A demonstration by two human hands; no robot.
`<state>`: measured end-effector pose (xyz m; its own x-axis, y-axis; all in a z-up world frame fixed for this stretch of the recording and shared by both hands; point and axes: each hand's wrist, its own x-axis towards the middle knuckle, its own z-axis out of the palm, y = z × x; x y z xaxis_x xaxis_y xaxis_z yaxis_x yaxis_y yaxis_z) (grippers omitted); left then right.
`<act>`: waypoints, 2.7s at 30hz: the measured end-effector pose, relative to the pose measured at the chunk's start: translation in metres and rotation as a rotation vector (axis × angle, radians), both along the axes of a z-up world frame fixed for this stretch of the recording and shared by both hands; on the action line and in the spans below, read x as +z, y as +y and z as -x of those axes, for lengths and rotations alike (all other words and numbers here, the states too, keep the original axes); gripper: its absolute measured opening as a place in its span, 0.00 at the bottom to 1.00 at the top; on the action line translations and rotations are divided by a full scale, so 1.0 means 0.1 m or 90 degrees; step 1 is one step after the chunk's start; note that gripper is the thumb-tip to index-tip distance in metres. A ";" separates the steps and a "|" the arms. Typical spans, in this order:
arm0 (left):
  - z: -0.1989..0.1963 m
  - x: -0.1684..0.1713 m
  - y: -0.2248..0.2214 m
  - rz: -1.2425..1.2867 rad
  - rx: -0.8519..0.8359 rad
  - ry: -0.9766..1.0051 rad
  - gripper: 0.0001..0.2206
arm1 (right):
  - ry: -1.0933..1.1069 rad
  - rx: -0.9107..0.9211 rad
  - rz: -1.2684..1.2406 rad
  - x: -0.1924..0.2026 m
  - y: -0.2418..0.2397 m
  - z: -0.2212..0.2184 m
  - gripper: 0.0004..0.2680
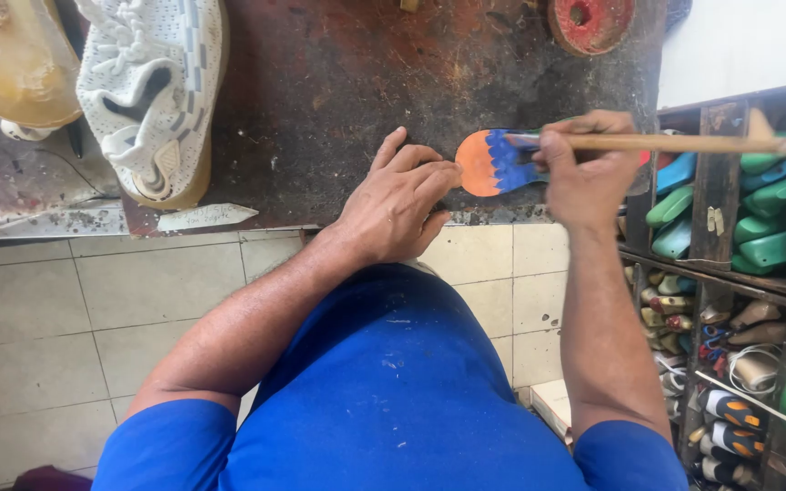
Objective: Applying a liquid coating to a shoe sole using a brush at a repair bench
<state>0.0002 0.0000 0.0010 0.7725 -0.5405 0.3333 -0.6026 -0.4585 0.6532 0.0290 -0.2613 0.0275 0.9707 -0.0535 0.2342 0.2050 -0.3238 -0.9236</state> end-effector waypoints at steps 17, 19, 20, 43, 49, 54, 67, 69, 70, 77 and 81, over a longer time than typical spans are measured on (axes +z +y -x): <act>-0.01 -0.15 -0.01 0.100 0.057 0.010 0.15 | 0.090 0.157 -0.008 0.05 0.14 0.03 0.10; -0.02 -0.17 -0.01 0.113 0.058 0.010 0.15 | 0.004 0.155 0.102 0.09 0.01 -0.10 0.11; -0.01 -0.16 -0.01 0.112 0.056 0.010 0.15 | 0.003 0.153 0.101 0.09 0.11 -0.07 0.11; -0.01 -0.14 0.00 0.097 0.047 -0.013 0.14 | 0.050 0.114 0.030 0.07 0.44 0.10 0.09; -0.01 -0.19 -0.02 0.089 0.047 -0.030 0.14 | -0.017 0.057 0.121 0.04 -0.06 -0.10 0.08; -0.01 -0.19 -0.02 0.075 0.043 -0.025 0.14 | 0.021 0.160 0.078 0.12 0.11 0.18 0.09; -0.02 -0.08 -0.01 -0.012 -0.009 -0.048 0.17 | -0.278 -0.059 0.267 0.01 -0.14 0.04 0.07; -0.03 -0.03 -0.01 -0.015 -0.015 -0.047 0.17 | -0.248 -0.044 0.295 -0.02 0.22 0.18 0.07; -0.01 0.00 0.00 -0.020 -0.013 -0.039 0.17 | -0.213 -0.019 0.319 -0.04 0.41 0.25 0.08; -0.03 -0.01 -0.01 -0.033 -0.014 -0.035 0.19 | -0.272 -0.032 0.227 0.08 -0.19 0.15 0.07; -0.04 -0.01 -0.02 -0.018 -0.005 -0.034 0.18 | -0.231 -0.010 0.245 -0.01 -0.29 0.15 0.09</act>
